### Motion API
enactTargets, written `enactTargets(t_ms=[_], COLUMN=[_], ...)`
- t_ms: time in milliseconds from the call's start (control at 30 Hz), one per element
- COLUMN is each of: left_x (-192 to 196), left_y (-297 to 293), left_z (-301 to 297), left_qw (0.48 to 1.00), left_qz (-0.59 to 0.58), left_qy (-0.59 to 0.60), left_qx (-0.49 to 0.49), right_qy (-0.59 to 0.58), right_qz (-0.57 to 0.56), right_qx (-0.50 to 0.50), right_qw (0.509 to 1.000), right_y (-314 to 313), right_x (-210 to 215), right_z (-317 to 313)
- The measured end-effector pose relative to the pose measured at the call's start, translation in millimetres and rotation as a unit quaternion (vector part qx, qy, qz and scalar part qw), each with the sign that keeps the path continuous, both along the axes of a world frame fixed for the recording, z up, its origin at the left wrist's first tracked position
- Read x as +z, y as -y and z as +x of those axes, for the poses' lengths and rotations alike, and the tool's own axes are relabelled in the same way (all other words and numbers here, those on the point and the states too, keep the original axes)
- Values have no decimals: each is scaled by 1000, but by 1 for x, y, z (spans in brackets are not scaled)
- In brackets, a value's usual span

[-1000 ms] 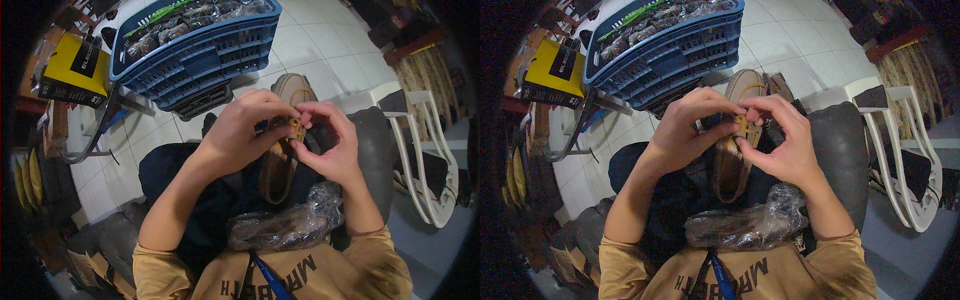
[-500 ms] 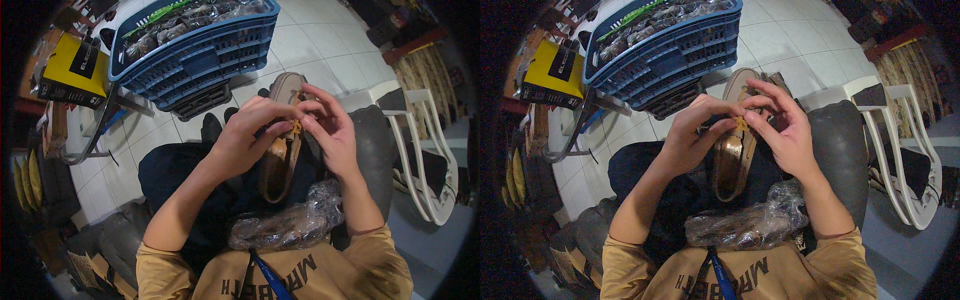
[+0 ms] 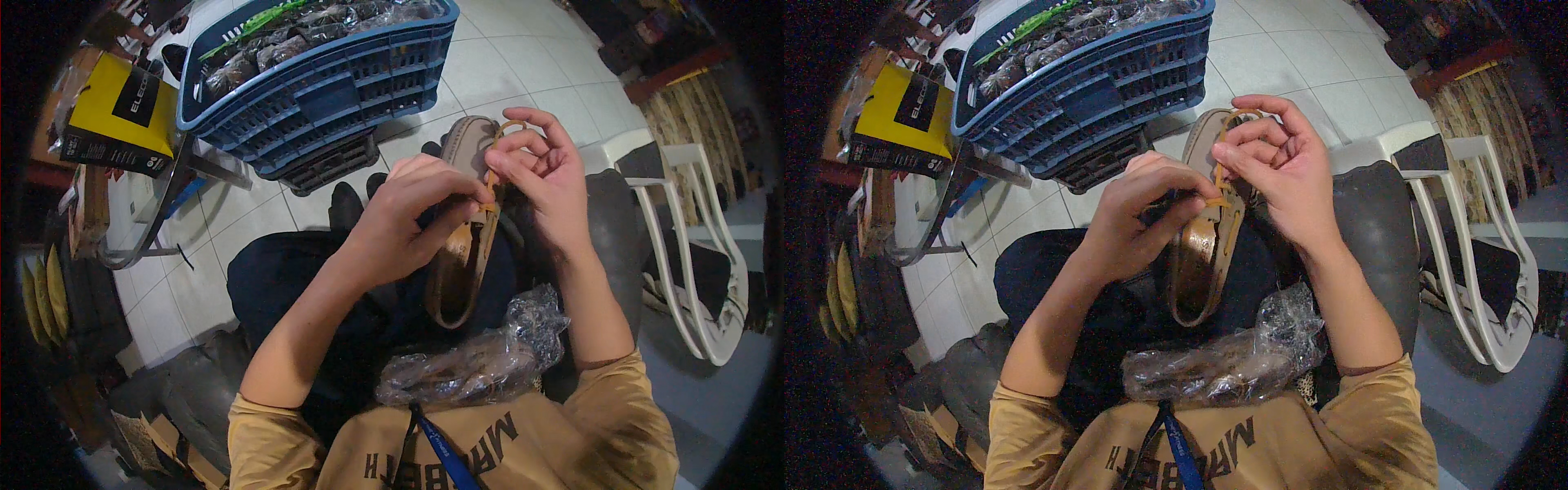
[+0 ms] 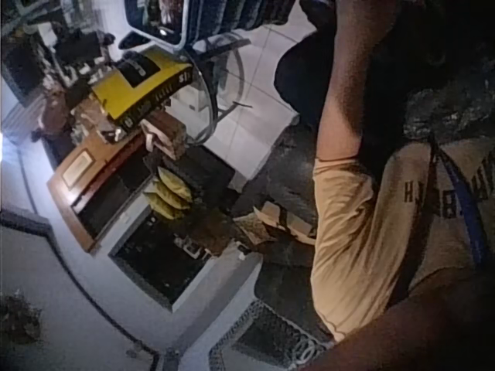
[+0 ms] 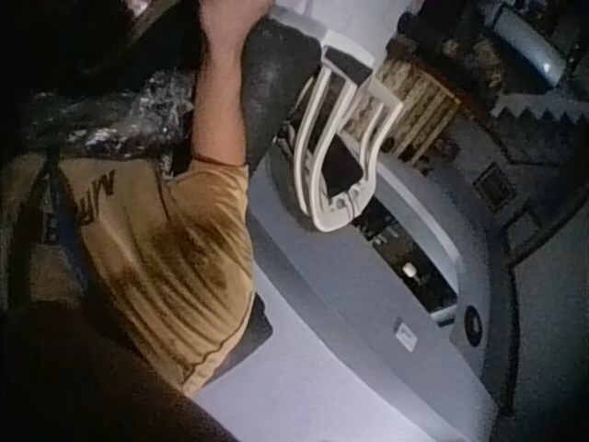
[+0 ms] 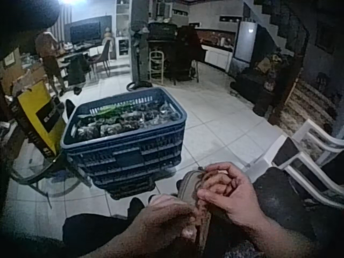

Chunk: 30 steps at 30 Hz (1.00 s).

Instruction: Tying shoelaces and placing boat shoes into plastic bags for final packaging.

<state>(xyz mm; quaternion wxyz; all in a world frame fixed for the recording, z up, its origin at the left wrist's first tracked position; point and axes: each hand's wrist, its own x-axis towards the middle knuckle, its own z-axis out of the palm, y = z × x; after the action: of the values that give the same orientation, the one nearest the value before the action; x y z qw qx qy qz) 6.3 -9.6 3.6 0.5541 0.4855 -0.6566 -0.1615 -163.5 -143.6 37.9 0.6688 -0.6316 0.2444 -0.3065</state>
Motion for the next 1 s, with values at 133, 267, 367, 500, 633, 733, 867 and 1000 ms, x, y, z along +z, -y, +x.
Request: enactTargets(t_ms=[133,267,367,500,633,733,867,1000], left_x=[1,-5,-9,0,2,9,3,14], left_y=[-5,-6,-6,-9,-12,-14,-15,-8], left_z=[2,0,2,4,6,11,23,20], left_qw=[1000,997,996,996,986,983,986,993], left_qz=[16,-2,-8,2,70,111,105,82], left_qy=[-13,-48,-49,-55,-142,-140,-130,-81], left_qx=[17,66,73,72,48,44,21,-3], right_qy=[-23,-11,-95,-74,-99,-99,-115,-63], right_qz=[-18,-85,-286,-338,-253,-218,-205,-108], right_qx=[-22,12,4,16,9,10,29,51], right_qw=[999,996,954,938,962,971,972,991], right_y=[-10,-23,-31,-27,-32,-31,-30,-29], right_x=[1,0,8,5,9,12,15,11], right_z=[2,-9,-10,-10,-7,-7,-8,-9])
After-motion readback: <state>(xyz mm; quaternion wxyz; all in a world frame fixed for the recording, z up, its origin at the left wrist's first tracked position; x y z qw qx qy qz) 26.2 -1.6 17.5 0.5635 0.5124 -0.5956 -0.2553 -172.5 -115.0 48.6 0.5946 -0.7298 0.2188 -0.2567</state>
